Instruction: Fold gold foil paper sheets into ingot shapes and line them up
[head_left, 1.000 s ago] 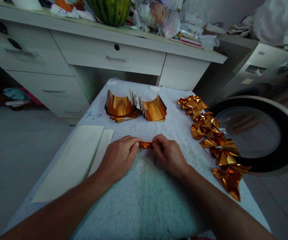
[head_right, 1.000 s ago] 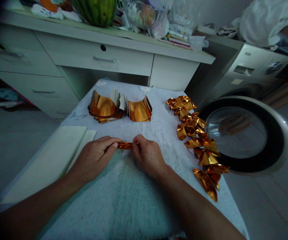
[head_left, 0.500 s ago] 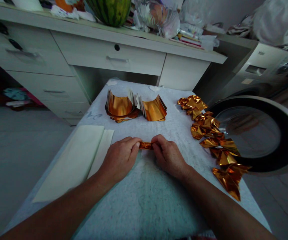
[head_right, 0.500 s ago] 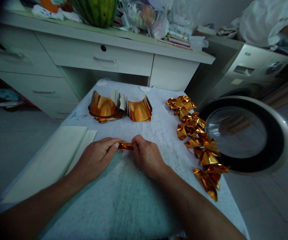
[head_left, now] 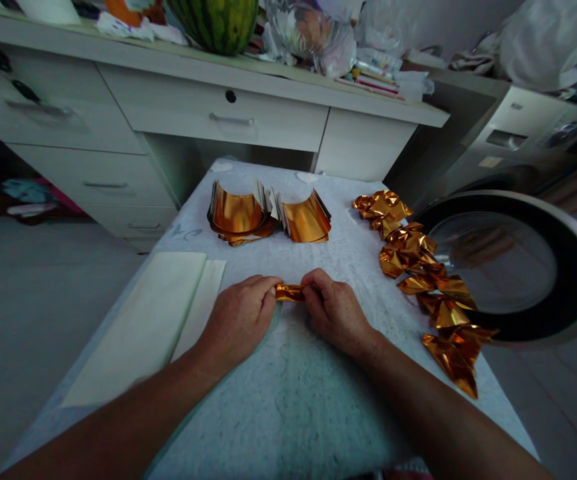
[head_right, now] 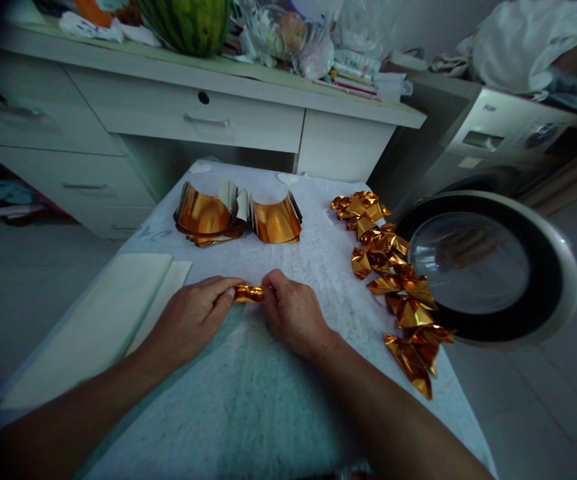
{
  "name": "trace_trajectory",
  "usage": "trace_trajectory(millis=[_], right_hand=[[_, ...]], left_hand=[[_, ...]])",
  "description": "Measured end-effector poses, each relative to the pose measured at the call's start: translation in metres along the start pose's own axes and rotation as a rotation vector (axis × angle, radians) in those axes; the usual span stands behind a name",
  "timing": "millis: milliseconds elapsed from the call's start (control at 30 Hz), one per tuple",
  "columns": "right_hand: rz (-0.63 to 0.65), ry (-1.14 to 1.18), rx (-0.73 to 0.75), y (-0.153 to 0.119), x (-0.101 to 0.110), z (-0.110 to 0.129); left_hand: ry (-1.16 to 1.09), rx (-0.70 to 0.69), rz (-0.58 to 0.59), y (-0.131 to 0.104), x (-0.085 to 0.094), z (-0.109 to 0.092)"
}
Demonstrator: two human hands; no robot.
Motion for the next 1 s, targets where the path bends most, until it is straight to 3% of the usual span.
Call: trace_trajectory(millis=[300,1000], right_hand=[[-0.054,-0.066,-0.045,0.000,0.004,-0.004],[0.032,-0.108,-0.029,0.001,-0.006,0.003]], left_hand=[[-0.006,-0.038,0.034,-0.002,-0.007,-0.004],[0.034,0.026,-0.010,0.001,-0.001,0.001]])
Point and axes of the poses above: each hand's wrist, its own y-axis towards the middle knuckle, its own x-axis out of the back of the hand, z = x × y, the point moved 9 cm from there along y, towards the middle knuckle, and after that the axes turned 5 degrees about x, right-handed, at the moved point
